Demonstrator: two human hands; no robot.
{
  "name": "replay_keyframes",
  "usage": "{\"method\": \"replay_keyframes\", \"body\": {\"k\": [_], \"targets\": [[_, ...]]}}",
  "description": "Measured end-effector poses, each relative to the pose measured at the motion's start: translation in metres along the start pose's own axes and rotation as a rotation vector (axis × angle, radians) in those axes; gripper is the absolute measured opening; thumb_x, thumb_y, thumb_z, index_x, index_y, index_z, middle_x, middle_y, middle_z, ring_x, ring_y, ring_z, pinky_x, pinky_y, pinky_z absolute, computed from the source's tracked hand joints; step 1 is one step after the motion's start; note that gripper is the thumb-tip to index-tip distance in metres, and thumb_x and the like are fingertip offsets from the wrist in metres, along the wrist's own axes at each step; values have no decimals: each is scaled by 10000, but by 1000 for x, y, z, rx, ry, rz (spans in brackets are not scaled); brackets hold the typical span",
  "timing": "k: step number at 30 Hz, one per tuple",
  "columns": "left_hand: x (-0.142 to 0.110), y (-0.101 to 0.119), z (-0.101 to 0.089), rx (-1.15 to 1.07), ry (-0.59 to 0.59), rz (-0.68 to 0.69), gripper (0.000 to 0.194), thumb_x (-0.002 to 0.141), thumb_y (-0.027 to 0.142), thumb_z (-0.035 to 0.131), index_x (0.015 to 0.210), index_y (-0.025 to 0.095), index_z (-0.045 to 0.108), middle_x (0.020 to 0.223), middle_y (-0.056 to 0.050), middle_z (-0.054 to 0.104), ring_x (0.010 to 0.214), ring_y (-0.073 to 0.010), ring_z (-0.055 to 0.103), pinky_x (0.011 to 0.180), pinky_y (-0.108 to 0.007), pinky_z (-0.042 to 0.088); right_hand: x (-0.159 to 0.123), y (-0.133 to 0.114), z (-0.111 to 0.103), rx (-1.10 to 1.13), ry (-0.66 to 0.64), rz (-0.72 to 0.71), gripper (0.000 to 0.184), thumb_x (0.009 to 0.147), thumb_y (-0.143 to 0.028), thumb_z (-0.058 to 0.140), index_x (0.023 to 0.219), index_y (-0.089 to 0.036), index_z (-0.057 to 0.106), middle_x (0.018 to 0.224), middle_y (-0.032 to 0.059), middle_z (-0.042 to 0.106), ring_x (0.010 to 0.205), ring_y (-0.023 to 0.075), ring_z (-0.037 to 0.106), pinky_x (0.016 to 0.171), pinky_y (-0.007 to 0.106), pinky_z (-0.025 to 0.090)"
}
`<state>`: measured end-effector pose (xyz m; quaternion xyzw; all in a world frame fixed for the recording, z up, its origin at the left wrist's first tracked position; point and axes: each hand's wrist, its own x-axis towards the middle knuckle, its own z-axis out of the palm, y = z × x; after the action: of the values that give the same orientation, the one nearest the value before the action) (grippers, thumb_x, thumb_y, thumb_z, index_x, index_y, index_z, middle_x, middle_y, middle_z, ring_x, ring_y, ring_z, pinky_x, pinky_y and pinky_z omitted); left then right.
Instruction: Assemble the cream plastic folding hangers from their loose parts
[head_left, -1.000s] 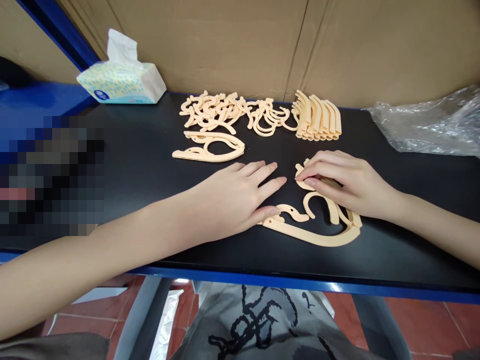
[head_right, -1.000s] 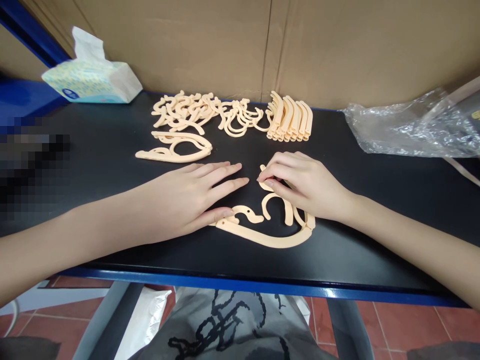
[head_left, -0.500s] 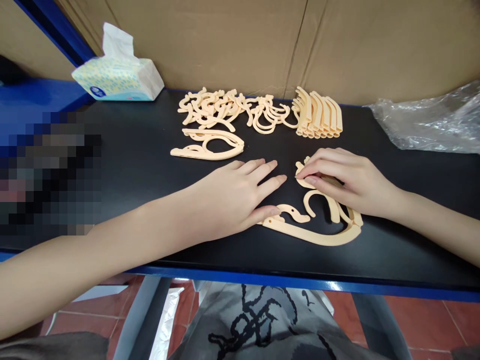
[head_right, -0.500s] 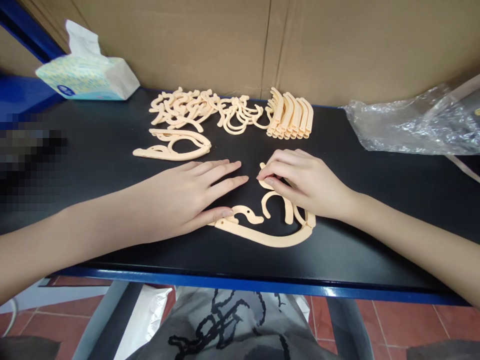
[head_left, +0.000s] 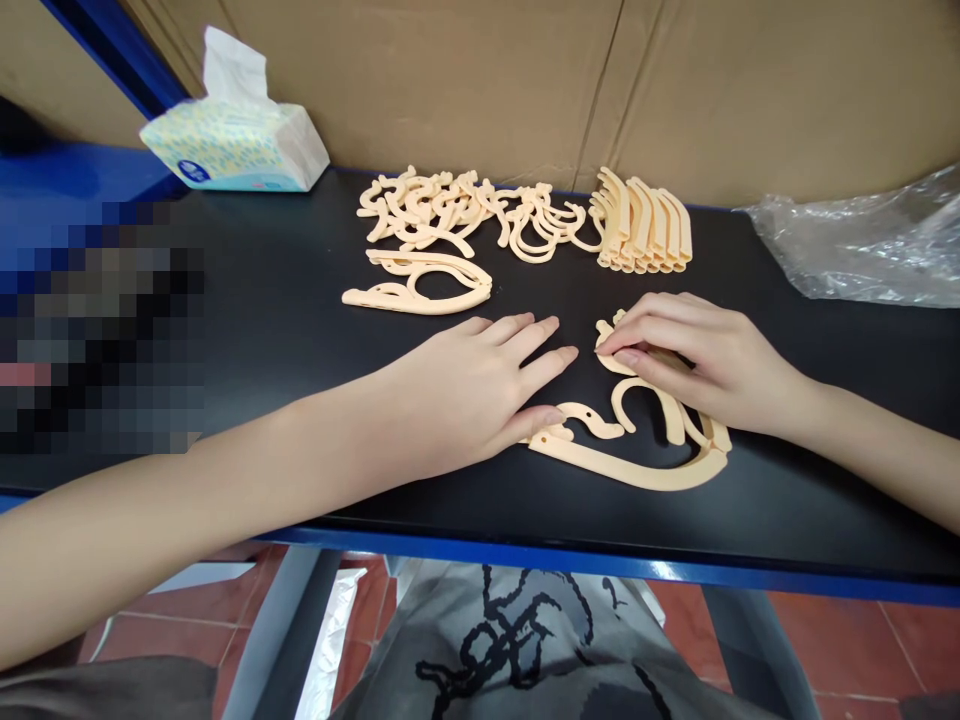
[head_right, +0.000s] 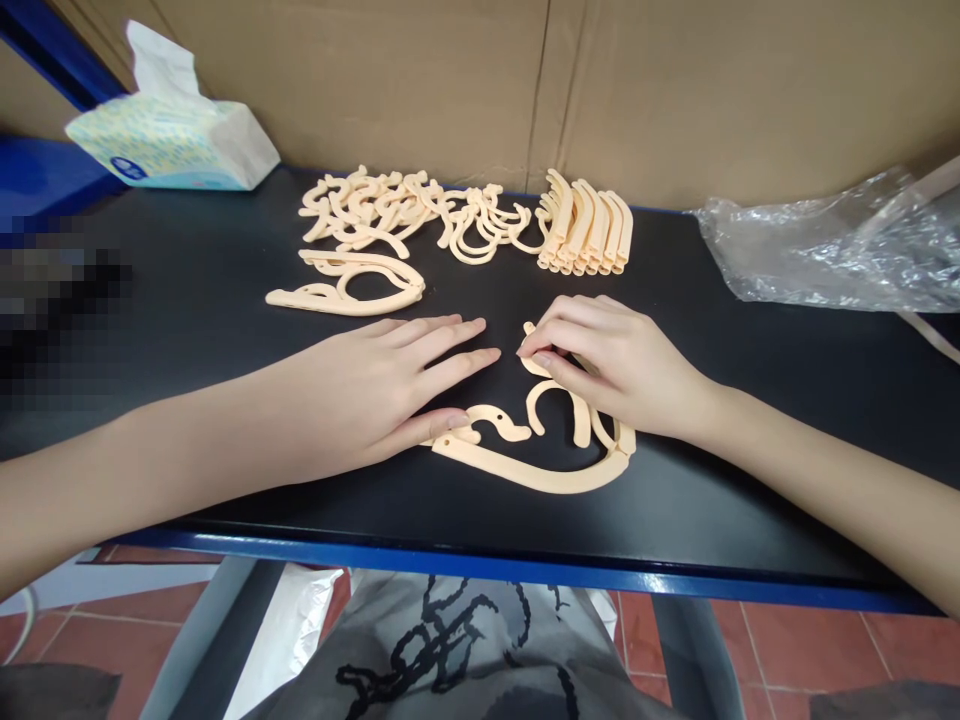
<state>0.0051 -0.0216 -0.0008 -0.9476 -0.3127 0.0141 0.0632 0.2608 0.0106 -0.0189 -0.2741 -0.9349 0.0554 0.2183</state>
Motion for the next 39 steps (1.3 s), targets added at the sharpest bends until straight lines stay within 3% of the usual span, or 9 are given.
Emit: {"method": "replay_keyframes", "body": {"k": [8,39], "targets": [[0,0,-1,-11,5,5,555,1033,455,279,1463,126,400,1506,-168,404,1354,-326,432,1074,-459,401,0,-2,0,19,-5,50,156,961,-241,480,999,-248,631,924,48,663,813,192,609,733,368,438],[-2,0,1,1,50,17,529,1034,420,296,1448,115,424,1480,-180,437,1332,-333,460,1058,-470,415,2,-2,-1,8,-8,24,144,963,-230,481,989,-233,623,911,46,658,795,181,599,723,348,444]]}}
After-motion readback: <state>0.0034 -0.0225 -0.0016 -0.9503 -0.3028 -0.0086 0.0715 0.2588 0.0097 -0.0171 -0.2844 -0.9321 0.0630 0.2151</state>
